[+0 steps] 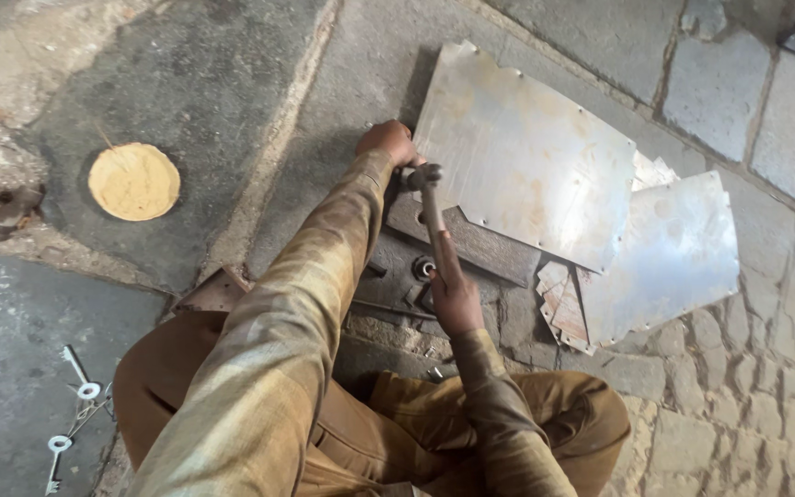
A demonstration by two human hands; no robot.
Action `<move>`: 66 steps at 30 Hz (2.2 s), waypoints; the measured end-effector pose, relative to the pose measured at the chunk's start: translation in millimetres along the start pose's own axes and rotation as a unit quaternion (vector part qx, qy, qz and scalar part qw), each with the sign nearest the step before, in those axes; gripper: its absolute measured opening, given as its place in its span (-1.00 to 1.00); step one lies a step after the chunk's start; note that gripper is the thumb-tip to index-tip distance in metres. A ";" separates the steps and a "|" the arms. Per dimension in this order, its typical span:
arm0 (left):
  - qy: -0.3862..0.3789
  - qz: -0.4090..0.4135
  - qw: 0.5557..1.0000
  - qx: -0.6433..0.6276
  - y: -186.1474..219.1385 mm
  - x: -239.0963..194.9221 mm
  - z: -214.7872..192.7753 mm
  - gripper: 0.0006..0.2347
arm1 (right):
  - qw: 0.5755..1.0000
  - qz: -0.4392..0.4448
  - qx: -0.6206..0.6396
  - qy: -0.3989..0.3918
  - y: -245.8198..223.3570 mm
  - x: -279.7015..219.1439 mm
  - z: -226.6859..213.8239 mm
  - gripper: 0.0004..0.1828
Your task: The person sits on a stone floor and uses a hammer and a metal punch to drive holes into rectangular metal sheets. They repeatedly position the punch on the sheet, strike it with the hammer, and move to the next spot, working through a stack of similar sheets.
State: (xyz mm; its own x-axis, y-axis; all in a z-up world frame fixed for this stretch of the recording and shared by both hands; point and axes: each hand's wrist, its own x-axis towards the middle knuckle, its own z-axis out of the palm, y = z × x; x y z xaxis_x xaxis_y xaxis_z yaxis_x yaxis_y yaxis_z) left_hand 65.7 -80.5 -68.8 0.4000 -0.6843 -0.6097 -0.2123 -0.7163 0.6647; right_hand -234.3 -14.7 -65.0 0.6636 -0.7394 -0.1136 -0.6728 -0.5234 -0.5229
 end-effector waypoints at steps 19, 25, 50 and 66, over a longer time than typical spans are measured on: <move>0.075 0.103 0.992 0.014 -15.7 50.6 2.4 -0.32 | 0.999 0.020 0.027 0.038 7.9 -1.5 -31.0 -0.13; 0.151 0.042 0.981 -0.115 -27.8 55.8 -41.2 -0.53 | 0.981 0.116 0.146 0.053 -29.5 -38.6 -89.1 -0.16; 0.358 0.100 0.920 -0.128 -47.8 60.4 -95.4 -0.62 | 0.997 0.030 0.067 0.030 -4.9 -41.8 -37.7 -0.16; 0.197 -0.036 0.906 -0.372 -22.0 51.4 66.8 -0.48 | 0.930 -0.048 0.333 0.146 -60.9 -65.4 -123.5 -0.09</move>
State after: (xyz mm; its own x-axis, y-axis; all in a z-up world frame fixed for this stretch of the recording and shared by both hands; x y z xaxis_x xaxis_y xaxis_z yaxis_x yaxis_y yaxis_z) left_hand 31.3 -109.0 -143.6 0.7072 -0.4319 -0.5598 0.4294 -0.3666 0.8254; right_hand -277.0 13.3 78.6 0.5263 -0.8380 0.1439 -0.1982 -0.2855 -0.9377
